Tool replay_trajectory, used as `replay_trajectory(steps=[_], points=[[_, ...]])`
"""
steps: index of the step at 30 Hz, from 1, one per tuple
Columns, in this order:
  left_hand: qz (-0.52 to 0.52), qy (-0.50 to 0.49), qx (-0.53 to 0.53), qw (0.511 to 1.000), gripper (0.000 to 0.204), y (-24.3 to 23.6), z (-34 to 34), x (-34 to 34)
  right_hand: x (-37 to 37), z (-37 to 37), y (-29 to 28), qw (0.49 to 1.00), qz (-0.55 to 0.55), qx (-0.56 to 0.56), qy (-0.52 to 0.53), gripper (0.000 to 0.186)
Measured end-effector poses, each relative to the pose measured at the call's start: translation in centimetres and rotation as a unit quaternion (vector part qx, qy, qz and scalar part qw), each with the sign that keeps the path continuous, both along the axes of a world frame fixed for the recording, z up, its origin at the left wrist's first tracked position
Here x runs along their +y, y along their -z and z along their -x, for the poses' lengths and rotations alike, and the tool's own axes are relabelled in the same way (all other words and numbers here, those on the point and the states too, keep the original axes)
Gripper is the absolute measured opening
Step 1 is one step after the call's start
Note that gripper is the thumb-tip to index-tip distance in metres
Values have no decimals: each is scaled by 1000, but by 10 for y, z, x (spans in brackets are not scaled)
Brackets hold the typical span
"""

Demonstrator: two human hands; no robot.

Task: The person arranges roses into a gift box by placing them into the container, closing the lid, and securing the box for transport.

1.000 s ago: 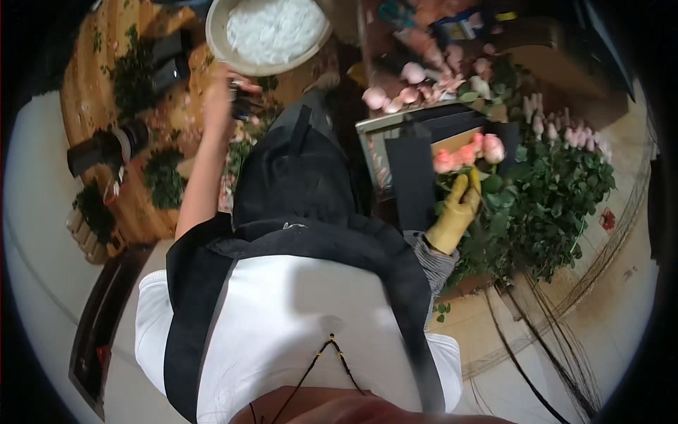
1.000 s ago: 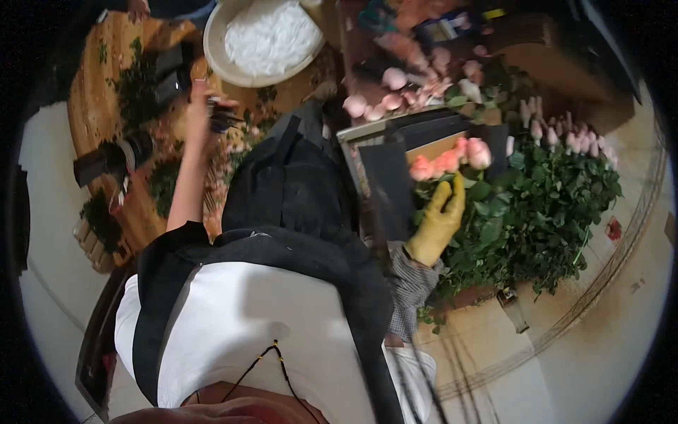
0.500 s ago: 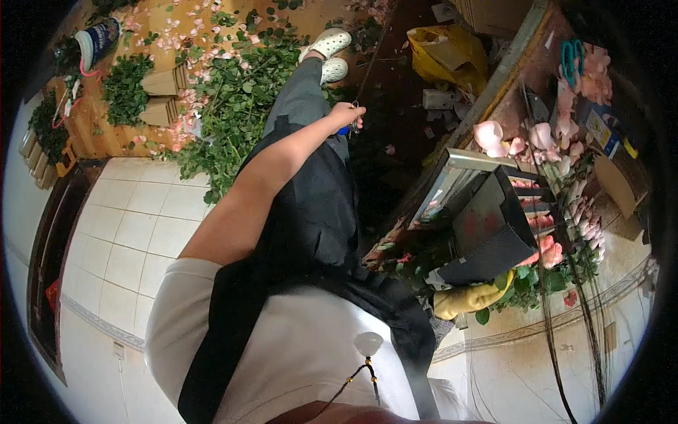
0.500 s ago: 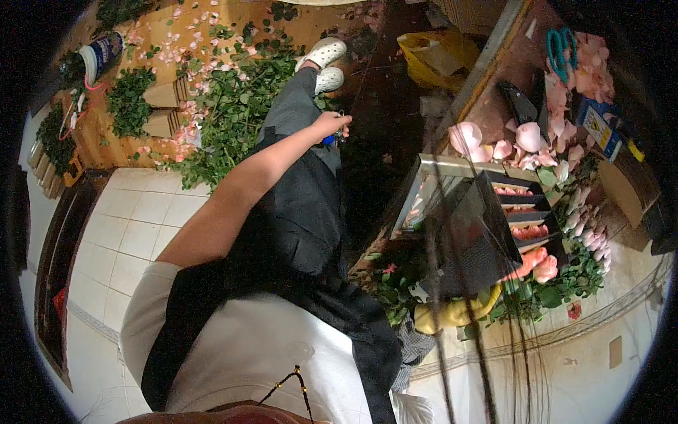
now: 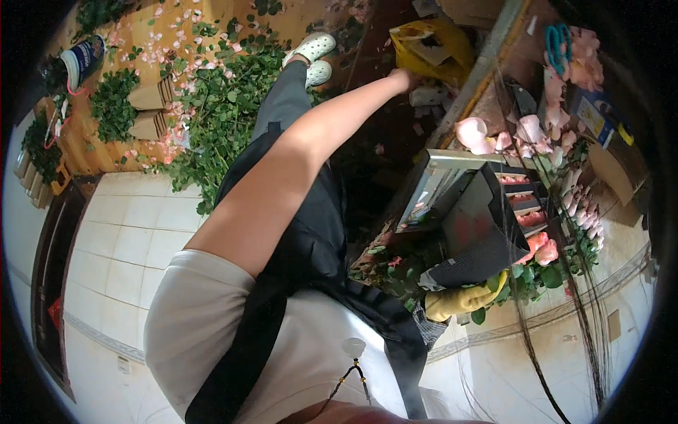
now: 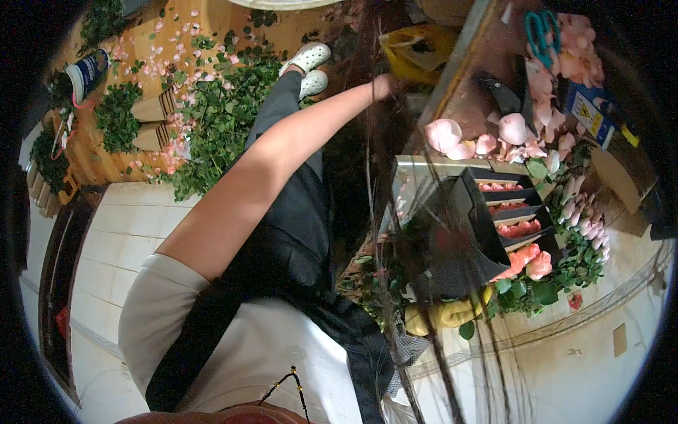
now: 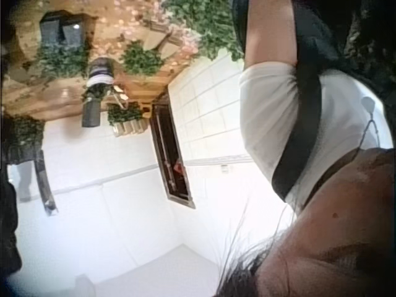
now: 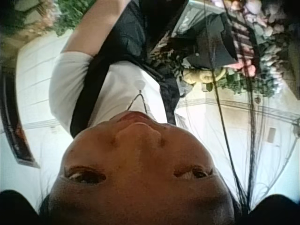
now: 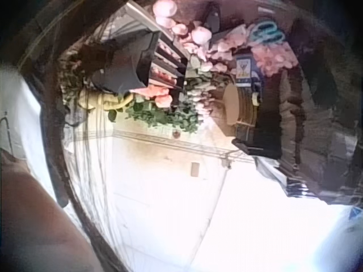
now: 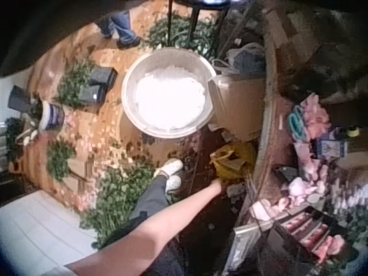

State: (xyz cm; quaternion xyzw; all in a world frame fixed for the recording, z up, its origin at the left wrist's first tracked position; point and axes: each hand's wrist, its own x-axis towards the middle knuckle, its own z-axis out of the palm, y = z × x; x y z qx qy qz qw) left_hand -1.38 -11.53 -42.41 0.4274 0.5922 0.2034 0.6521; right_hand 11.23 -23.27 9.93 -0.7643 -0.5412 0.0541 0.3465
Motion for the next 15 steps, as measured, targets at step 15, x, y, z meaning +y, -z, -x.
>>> replay_trajectory(steps=[15], points=[[-44,-3,8,999,18,-418,188,-78,4,0,-3,997,33,37,-62,35]])
